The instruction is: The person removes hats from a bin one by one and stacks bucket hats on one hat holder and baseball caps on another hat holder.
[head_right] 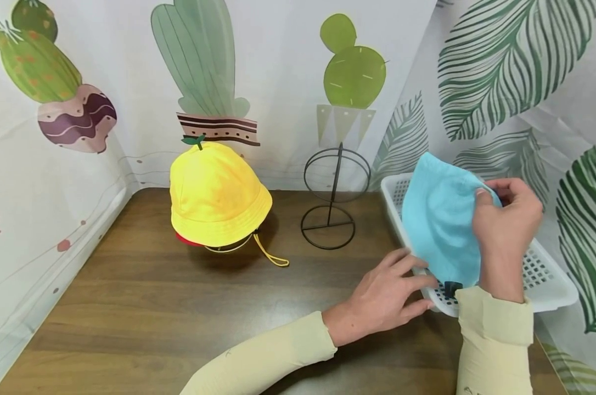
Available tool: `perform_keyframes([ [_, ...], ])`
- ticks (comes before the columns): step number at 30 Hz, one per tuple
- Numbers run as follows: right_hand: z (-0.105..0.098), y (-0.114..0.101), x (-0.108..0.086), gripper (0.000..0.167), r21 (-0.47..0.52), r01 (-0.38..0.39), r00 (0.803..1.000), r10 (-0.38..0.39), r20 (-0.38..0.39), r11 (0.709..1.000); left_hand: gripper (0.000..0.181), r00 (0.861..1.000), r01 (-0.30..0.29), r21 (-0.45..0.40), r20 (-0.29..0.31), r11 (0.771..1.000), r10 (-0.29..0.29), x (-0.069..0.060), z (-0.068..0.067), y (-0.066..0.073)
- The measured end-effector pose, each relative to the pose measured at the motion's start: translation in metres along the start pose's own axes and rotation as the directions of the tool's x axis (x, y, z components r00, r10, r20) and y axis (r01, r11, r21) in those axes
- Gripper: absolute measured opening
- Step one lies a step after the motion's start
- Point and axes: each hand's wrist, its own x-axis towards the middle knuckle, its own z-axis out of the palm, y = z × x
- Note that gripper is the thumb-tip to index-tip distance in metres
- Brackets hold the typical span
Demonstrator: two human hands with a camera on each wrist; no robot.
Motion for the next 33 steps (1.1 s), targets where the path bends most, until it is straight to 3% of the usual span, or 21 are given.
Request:
perform_keyframes([
  [5,-0.001,-0.005,-0.005,0.021,0.058,0.062,0.994,-0.057,-0.091,0.996,0.034,1.000,0.010,-0.013,0.006,1.000,-0.010,0.000,0.001,0.000],
  [9,0.001,-0.004,-0.004,0.019,0.113,0.144,0.978,-0.124,-0.165,0.983,0.034,1.000,0.023,-0.024,0.010,0.999,-0.023,0.000,0.001,0.000],
  [13,0.000,-0.007,-0.006,0.017,0.140,0.168,0.969,-0.138,-0.205,0.976,0.033,1.000,0.027,-0.032,0.014,0.999,-0.026,0.000,0.001,0.000],
  [19,-0.003,-0.021,-0.017,0.016,0.184,0.186,0.963,-0.142,-0.228,0.965,0.032,0.999,0.035,-0.052,0.019,0.998,-0.034,-0.001,0.001,0.000],
  [28,-0.011,-0.037,-0.032,0.021,0.309,0.279,0.945,-0.203,-0.257,0.909,0.032,0.999,0.048,-0.066,0.014,0.997,-0.047,-0.001,0.002,0.000],
  [33,-0.018,-0.041,-0.039,0.022,0.305,0.221,0.960,-0.152,-0.236,0.926,0.031,0.998,0.055,-0.082,0.012,0.995,-0.054,-0.002,0.003,0.000],
])
